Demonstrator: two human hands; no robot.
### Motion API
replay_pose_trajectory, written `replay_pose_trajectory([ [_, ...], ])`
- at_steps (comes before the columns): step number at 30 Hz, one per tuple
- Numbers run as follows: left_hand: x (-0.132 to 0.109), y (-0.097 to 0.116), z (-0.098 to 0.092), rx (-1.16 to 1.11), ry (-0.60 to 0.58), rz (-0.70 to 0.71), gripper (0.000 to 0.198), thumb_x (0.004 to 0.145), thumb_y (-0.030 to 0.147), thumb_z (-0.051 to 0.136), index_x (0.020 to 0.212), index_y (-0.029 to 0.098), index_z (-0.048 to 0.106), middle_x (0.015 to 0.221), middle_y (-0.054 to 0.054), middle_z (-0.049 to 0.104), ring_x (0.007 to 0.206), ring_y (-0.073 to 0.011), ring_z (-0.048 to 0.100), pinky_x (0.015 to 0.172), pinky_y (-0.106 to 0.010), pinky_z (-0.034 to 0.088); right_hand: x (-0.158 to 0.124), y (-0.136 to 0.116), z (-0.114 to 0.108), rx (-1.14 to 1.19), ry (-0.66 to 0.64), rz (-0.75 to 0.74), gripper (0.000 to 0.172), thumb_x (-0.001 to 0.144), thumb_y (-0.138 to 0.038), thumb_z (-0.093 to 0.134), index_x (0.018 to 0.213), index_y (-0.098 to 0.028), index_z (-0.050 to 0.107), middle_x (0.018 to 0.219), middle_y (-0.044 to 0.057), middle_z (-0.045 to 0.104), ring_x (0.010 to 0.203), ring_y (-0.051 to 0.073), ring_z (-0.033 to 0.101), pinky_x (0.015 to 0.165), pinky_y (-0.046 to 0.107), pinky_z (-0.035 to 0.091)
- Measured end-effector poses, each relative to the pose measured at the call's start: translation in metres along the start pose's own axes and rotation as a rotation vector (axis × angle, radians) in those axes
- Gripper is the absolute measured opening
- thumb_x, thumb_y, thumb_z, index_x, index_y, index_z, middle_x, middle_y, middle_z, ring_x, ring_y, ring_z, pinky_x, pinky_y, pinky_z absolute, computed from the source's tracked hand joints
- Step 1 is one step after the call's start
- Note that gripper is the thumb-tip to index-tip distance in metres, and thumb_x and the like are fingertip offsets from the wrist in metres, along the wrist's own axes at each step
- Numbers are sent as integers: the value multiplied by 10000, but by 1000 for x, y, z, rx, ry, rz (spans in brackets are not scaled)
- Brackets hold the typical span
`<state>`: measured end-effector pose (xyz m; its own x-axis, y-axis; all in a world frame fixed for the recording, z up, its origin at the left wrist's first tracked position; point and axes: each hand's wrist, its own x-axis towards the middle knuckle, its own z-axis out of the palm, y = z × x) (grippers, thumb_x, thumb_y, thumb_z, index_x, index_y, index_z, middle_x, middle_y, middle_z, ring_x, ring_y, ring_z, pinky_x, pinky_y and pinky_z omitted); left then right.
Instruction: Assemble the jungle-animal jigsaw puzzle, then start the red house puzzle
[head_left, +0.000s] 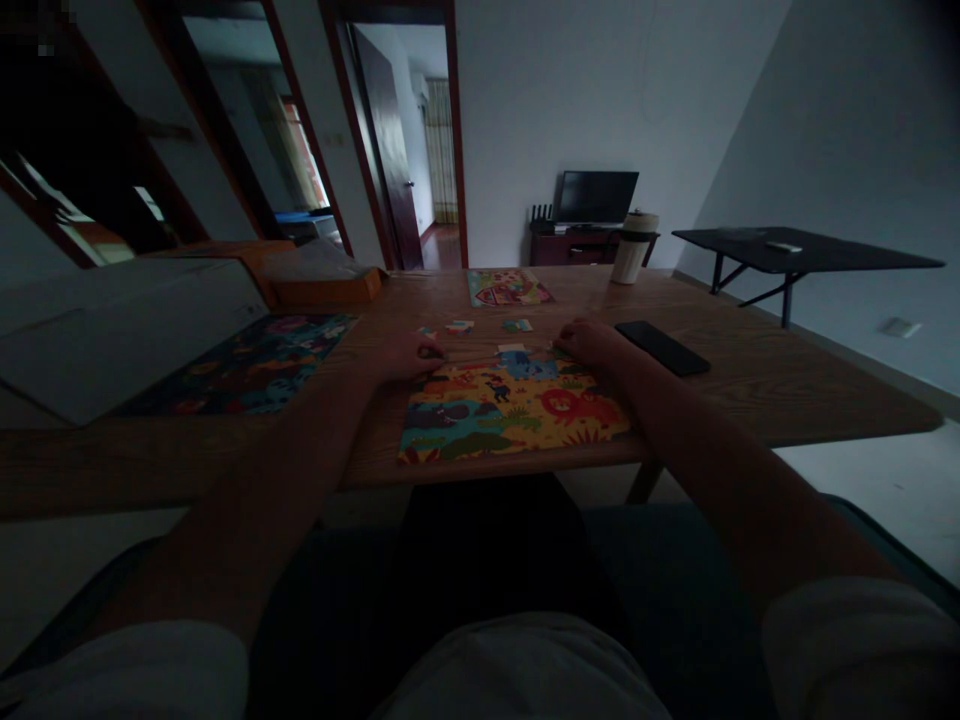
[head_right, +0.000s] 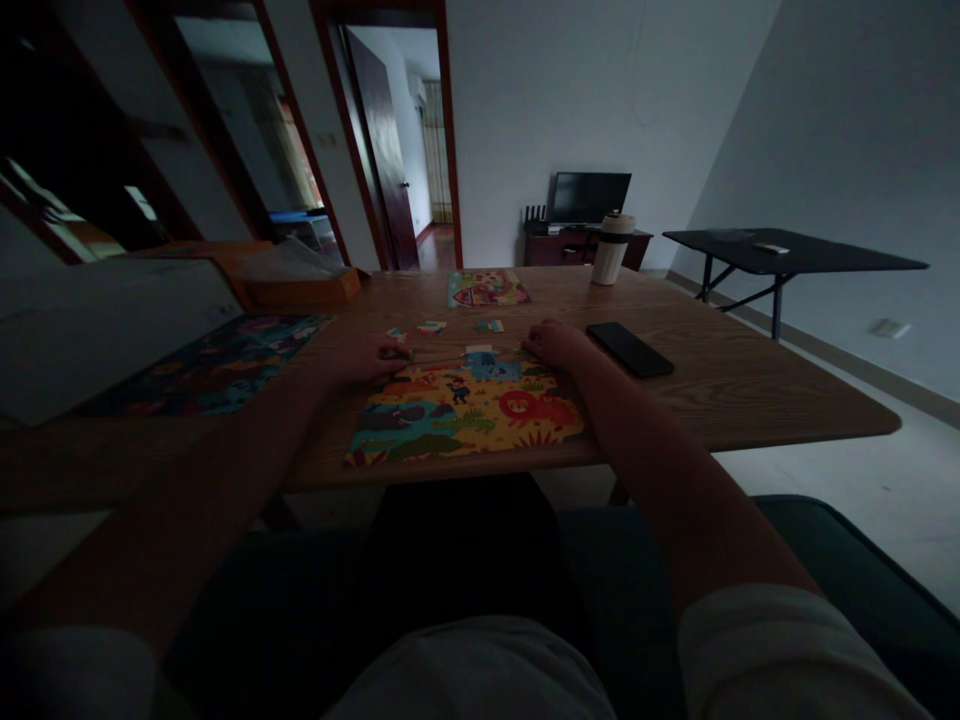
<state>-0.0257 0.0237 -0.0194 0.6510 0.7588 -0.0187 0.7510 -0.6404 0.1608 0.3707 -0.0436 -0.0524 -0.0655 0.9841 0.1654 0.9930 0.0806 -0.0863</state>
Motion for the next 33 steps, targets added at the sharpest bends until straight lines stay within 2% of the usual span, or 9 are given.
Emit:
replay_pose_trajectory([
  [6,0,1,1,-23,-2,-10,412,980,425,614,1292,213,779,1206,-104,772,1024,-246,719,883,-312,518,0,-2,1,0,-11,-26,384,1086,-425,528,1226,-164,773,1290,194,718,1198,313,692,1079,400,488],
  [9,0,0,2,-43,14,-3,396,975,426,616,1270,223,785,1205,-97,774,1029,-250,720,881,-315,525,-2,2,-2,102,-24,10,385,1108,-358,479,1249,-141,764,1311,189,731,1235,289,683,1096,372,480],
  [11,0,-2,3,-52,11,-2,403,971,432,618,1278,228,779,1199,-92,777,1021,-246,721,876,-312,526,-6,9,-7,225,-10,77,379,1104,-315,481,1303,-129,745,1324,178,741,1216,273,696,1061,354,511],
  [14,0,-3,2,-61,-11,-3,395,974,433,609,1275,243,780,1200,-78,782,1029,-236,720,874,-303,515,-15,19,-14,367,-30,140,373,1051,-333,605,1356,-163,735,1278,143,774,1118,265,737,962,341,571],
  [18,-1,-2,0,-53,-15,-9,395,969,442,610,1273,258,783,1225,-76,779,1058,-245,712,883,-309,507,-22,24,-16,401,-140,120,336,966,-344,739,1271,-213,795,1170,96,816,1038,267,762,902,338,596],
  [22,-1,-2,-1,-50,-9,8,420,967,447,611,1289,230,771,1239,-89,766,1061,-239,700,898,-307,502,-19,24,-12,402,-127,74,318,950,-310,749,1253,-235,807,1244,91,799,1099,284,752,990,392,578],
  [28,2,-7,4,-41,-5,-35,430,965,455,640,1313,238,769,1098,-78,786,949,-226,707,819,-293,503,-16,24,-11,381,-122,76,297,955,-308,744,1231,-234,824,1249,101,795,1110,297,750,1034,400,557],
  [33,2,-7,4,-50,-7,-22,438,970,454,626,1322,233,767,1146,-91,778,970,-233,711,843,-305,515,-13,27,-9,360,-140,39,328,953,-333,751,1262,-236,802,1284,112,782,1151,308,739,1064,446,548],
])
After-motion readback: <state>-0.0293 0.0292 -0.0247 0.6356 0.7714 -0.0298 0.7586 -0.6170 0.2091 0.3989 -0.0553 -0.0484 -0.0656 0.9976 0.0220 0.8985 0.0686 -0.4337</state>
